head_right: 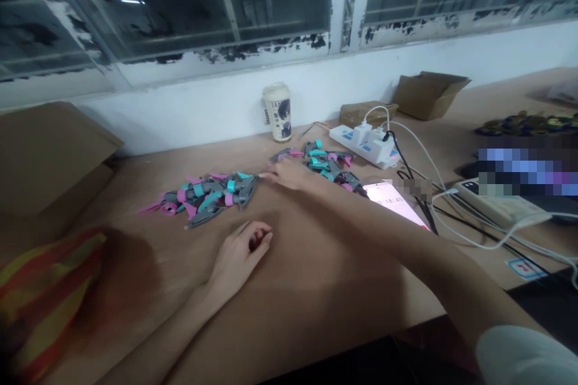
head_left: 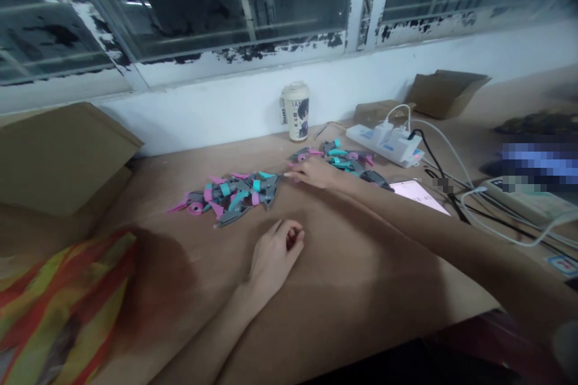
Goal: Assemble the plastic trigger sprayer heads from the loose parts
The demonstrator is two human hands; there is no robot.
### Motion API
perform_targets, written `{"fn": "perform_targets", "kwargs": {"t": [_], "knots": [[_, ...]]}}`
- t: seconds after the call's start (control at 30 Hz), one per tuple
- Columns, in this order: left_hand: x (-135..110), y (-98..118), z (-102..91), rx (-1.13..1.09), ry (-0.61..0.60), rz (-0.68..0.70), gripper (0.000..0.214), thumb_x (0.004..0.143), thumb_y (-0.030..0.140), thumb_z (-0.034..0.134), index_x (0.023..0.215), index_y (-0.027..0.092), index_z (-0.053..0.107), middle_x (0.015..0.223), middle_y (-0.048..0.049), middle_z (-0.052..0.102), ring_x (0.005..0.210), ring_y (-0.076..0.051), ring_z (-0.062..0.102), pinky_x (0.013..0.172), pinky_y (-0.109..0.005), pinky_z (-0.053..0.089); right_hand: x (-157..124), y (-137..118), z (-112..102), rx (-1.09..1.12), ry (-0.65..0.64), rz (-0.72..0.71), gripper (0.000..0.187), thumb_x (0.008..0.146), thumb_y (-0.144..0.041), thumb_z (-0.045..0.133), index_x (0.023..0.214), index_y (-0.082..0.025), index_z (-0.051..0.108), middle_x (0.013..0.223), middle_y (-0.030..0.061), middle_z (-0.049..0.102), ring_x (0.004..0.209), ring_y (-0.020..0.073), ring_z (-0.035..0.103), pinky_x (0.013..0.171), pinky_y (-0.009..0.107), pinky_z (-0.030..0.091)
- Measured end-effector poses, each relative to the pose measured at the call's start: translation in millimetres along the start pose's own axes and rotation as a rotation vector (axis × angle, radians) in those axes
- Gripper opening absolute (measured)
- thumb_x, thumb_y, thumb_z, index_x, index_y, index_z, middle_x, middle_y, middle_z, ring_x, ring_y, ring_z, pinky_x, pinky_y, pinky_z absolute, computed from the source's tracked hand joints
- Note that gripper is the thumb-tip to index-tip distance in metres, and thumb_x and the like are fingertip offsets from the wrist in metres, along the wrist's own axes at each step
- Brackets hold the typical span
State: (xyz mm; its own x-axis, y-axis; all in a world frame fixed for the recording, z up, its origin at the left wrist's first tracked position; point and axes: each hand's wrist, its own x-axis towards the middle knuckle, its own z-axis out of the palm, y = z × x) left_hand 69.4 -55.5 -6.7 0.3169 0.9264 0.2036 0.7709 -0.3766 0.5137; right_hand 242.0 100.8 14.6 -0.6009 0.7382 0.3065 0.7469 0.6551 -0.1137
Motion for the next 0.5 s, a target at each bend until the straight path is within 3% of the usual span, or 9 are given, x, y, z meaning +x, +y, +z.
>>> {"fn": "perform_targets", "kwargs": {"t": [0.07, 0.17, 0.23, 0.33, 0.4, 0.5], "knots": [[0, 0, -0.1, -0.008, 0.002, -0.002, 0.013, 0.085, 0.025, 0.046, 0.09, 0.021, 0.058, 0.079, -0.0003, 0.06, 0.072, -0.015, 0.057, 0.064, -0.026, 0.042, 1, 12, -5, -0.004, 0.007, 0.042, 0.056, 0.093, -0.053, 0.023, 0.092, -0.018, 0.068, 0.086, 0.0063, 0.07, 0.083, 0.0176, 0.064, 0.078, 0.027, 0.042], [0, 0, -1.0, -0.021, 0.011, -0.015, 0.013, 0.084, 0.024, 0.047, 0.09, 0.021, 0.058, 0.08, -0.0006, 0.061, 0.073, -0.015, 0.057, 0.064, -0.026, 0.042, 17, 28, -5, -0.028, 0.043, 0.149, 0.056, 0.094, -0.052, 0.022, 0.102, -0.017, 0.065, 0.099, 0.0089, 0.069, 0.093, 0.0201, 0.062, 0.082, 0.03, 0.042], [0, 0, -1.6, -0.019, 0.012, -0.024, 0.013, 0.084, 0.024, 0.047, 0.09, 0.021, 0.057, 0.081, -0.0007, 0.061, 0.074, -0.015, 0.058, 0.065, -0.026, 0.042, 30, 36, 2, -0.044, 0.054, 0.22, 0.05, 0.09, -0.054, 0.035, 0.111, -0.018, 0.062, 0.111, 0.0115, 0.065, 0.103, 0.0238, 0.058, 0.088, 0.035, 0.04], [0, 1, -1.6, -0.014, 0.005, -0.022, 0.012, 0.084, 0.024, 0.047, 0.09, 0.021, 0.057, 0.081, -0.0006, 0.061, 0.074, -0.015, 0.058, 0.065, -0.027, 0.042, 38, 47, 16, -0.053, 0.033, 0.288, 0.052, 0.082, -0.057, 0.05, 0.112, -0.017, 0.062, 0.112, 0.0147, 0.064, 0.105, 0.0296, 0.057, 0.093, 0.049, 0.036], [-1, 0, -1.4, -0.013, -0.004, -0.018, 0.012, 0.085, 0.024, 0.047, 0.09, 0.021, 0.057, 0.081, -0.0008, 0.061, 0.073, -0.015, 0.058, 0.064, -0.026, 0.042, 34, 55, 20, -0.051, 0.028, 0.305, 0.052, 0.079, -0.058, 0.052, 0.106, -0.016, 0.065, 0.107, 0.0162, 0.066, 0.104, 0.0328, 0.057, 0.094, 0.057, 0.031], [-1, 0, -1.2, -0.006, -0.017, -0.016, 0.013, 0.085, 0.025, 0.046, 0.09, 0.021, 0.058, 0.08, -0.001, 0.061, 0.072, -0.015, 0.058, 0.062, -0.026, 0.042, 23, 64, 13, -0.013, 0.059, 0.231, 0.047, 0.08, -0.059, 0.05, 0.097, -0.019, 0.069, 0.1, 0.0132, 0.069, 0.104, 0.0326, 0.058, 0.096, 0.058, 0.029]]}}
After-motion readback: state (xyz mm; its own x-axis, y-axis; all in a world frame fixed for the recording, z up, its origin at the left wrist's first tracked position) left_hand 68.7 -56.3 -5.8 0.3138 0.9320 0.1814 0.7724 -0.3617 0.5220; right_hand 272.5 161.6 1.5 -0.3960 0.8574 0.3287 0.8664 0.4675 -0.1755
